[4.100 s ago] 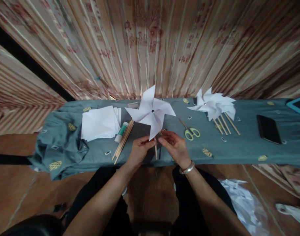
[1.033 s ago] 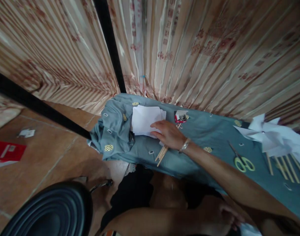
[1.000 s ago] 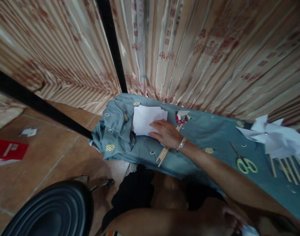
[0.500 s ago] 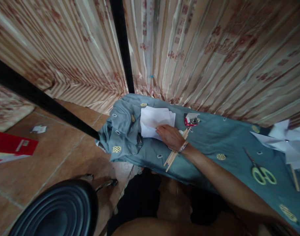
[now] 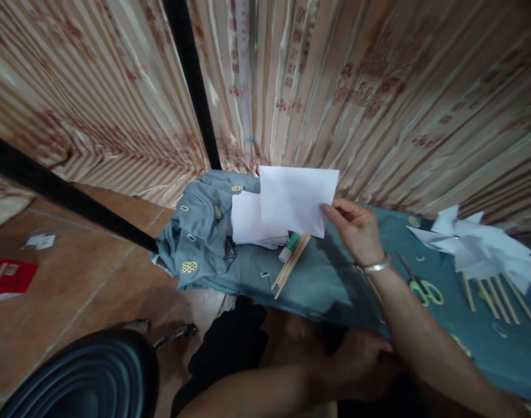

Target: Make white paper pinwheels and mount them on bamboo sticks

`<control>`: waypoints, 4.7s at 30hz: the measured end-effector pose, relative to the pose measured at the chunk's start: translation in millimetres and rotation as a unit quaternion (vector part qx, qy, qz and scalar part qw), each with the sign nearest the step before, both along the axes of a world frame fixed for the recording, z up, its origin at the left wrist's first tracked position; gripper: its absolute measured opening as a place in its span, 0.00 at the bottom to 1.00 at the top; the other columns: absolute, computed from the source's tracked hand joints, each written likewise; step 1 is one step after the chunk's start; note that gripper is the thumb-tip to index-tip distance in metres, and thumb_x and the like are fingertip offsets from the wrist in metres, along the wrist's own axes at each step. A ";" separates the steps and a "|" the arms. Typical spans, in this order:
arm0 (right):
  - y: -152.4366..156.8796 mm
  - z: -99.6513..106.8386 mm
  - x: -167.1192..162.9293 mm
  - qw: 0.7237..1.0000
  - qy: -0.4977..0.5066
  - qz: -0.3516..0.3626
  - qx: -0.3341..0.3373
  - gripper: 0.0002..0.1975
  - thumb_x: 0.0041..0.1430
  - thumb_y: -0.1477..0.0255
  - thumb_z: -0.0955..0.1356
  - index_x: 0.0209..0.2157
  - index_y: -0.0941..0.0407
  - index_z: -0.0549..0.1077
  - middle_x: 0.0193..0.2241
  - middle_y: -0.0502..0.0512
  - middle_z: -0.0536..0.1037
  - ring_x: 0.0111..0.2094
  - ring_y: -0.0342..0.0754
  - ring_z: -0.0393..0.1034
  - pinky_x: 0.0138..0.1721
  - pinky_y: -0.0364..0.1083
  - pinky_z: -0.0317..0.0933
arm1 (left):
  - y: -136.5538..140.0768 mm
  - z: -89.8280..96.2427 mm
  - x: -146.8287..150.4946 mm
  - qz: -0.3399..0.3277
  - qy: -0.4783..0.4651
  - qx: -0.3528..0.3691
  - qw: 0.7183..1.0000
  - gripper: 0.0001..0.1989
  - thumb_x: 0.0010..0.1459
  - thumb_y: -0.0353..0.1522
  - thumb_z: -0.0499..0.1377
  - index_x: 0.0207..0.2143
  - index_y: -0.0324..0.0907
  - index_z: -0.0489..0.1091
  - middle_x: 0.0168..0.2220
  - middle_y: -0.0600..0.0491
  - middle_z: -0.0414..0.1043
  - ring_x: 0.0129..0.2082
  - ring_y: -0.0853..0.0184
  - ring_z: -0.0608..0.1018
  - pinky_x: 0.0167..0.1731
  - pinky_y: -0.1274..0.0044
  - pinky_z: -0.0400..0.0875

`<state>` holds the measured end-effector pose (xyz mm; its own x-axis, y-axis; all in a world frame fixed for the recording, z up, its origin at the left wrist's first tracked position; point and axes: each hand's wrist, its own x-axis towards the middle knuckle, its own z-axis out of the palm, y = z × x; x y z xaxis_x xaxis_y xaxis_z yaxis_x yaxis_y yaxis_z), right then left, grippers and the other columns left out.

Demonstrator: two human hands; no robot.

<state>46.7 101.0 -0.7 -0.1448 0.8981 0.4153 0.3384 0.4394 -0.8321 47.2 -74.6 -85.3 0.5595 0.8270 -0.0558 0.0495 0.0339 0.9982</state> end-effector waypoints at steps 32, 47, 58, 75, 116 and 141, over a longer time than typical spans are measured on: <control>-117.1 -80.4 147.3 0.966 -0.128 -0.147 -0.172 0.17 0.62 0.64 0.65 0.51 0.55 0.73 0.44 0.57 0.82 0.42 0.51 0.78 0.46 0.49 0.71 | 38.6 13.4 -50.1 0.006 0.297 0.465 0.834 0.20 0.63 0.28 0.53 0.58 0.38 0.61 0.61 0.40 0.64 0.65 0.55 0.60 0.60 0.58 0.59; -106.3 -85.1 145.1 0.948 -0.202 -0.189 -0.158 0.18 0.62 0.62 0.65 0.50 0.54 0.73 0.37 0.55 0.83 0.33 0.50 0.78 0.39 0.49 0.73 | 48.8 0.7 -50.6 -0.040 0.398 0.394 0.828 0.33 0.60 0.37 0.59 0.64 0.37 0.55 0.66 0.38 0.55 0.69 0.44 0.48 0.62 0.47 0.49; -104.4 -85.4 145.0 0.945 -0.203 -0.201 -0.158 0.18 0.61 0.62 0.66 0.50 0.55 0.73 0.34 0.55 0.82 0.32 0.51 0.78 0.38 0.49 0.73 | 52.2 -2.6 -49.6 -0.042 0.398 0.398 0.825 0.33 0.59 0.37 0.61 0.63 0.36 0.56 0.66 0.38 0.56 0.68 0.43 0.49 0.61 0.45 0.49; -105.1 -87.1 144.2 0.942 -0.221 -0.207 -0.144 0.19 0.62 0.60 0.64 0.49 0.55 0.74 0.35 0.56 0.82 0.33 0.51 0.78 0.39 0.49 0.72 | 53.2 -4.9 -48.1 -0.056 0.409 0.383 0.826 0.32 0.60 0.39 0.60 0.63 0.37 0.56 0.66 0.38 0.55 0.68 0.42 0.50 0.61 0.45 0.49; -147.9 -109.4 173.1 0.913 -0.347 -0.207 -0.054 0.29 0.66 0.57 0.59 0.62 0.60 0.62 0.62 0.72 0.62 0.64 0.63 0.55 0.59 0.64 0.55 | 47.0 -18.1 -92.8 0.008 0.440 0.417 0.796 0.38 0.60 0.36 0.57 0.66 0.29 0.46 0.65 0.29 0.53 0.68 0.45 0.53 0.62 0.52 0.56; -123.6 -106.4 170.0 0.968 -0.158 -0.180 -0.070 0.10 0.55 0.63 0.70 0.33 0.55 0.77 0.54 0.64 0.74 0.54 0.60 0.71 0.55 0.59 0.63 | 53.7 -3.2 -77.7 0.151 0.328 0.426 0.829 0.41 0.63 0.42 0.55 0.69 0.40 0.37 0.68 0.35 0.46 0.69 0.51 0.51 0.64 0.56 0.53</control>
<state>216.8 -22.6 -107.0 0.0885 0.9583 0.2717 0.6966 0.1354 -0.7045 -30.5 -21.0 -88.5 0.4008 0.8195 0.4097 0.7093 -0.5605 0.4274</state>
